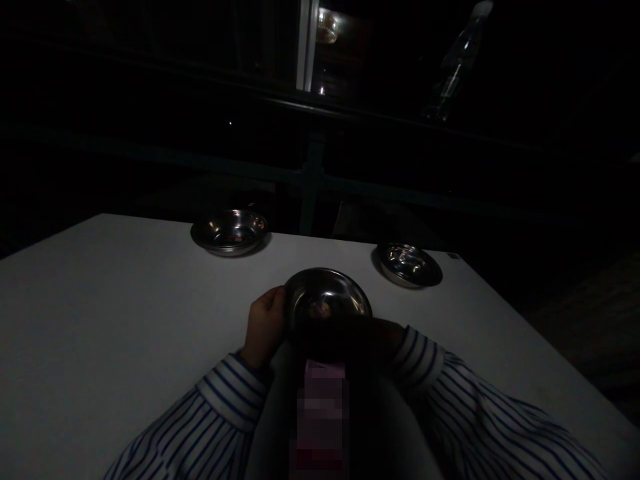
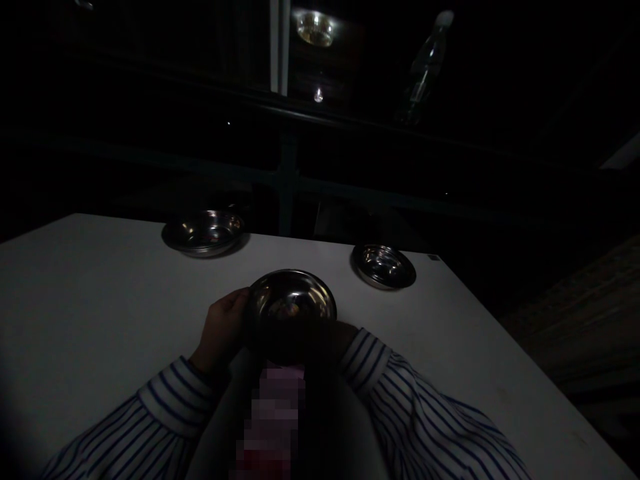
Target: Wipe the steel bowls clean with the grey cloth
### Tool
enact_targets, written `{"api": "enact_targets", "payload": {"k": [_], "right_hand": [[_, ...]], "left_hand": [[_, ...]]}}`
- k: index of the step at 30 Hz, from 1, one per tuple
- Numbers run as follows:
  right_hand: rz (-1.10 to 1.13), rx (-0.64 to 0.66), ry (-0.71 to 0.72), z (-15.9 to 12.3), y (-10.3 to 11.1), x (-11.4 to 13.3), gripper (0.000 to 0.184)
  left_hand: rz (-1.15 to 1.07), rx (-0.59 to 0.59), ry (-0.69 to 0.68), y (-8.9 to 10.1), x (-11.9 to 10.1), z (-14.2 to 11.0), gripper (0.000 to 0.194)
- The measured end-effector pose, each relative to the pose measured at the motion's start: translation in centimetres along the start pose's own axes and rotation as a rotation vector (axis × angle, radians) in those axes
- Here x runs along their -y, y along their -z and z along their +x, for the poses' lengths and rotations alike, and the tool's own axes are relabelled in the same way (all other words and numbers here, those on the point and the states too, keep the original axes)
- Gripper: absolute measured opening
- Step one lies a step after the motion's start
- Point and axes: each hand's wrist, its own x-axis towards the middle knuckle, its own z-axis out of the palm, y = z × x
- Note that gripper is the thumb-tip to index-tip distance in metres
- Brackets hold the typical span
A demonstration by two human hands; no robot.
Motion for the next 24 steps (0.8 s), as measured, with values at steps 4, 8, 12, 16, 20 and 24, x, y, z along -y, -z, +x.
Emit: {"api": "enact_targets", "payload": {"k": [4, 8, 12, 16, 20, 24], "right_hand": [[0.239, 0.217, -0.018, -1.7, 5.1, 0.5, 0.025], [0.51, -0.012, -0.371, -3.9, 8.2, 0.1, 0.028], [0.468, -0.293, -0.525, -6.2, 8.2, -0.6, 0.029], [0.47, -0.361, -0.563, -7.6, 7.7, 0.1, 0.029], [0.442, -0.375, -0.557, -8.1, 7.6, 0.8, 0.031], [0.432, -0.372, -0.581, -8.6, 7.6, 0.7, 0.031]], "left_hand": [[-0.017, -0.007, -0.027, 0.2, -0.2, 0.0, 0.04], [0.02, -0.021, -0.114, 0.3, -0.3, -0.1, 0.041], [0.018, -0.039, -0.147, 0.2, -0.5, -0.2, 0.04], [0.055, -0.066, -0.155, 0.2, -0.6, -0.3, 0.038], [0.078, -0.068, -0.162, 0.2, -0.8, -0.4, 0.036], [0.085, -0.069, -0.161, 0.3, -0.9, -0.4, 0.037]]}}
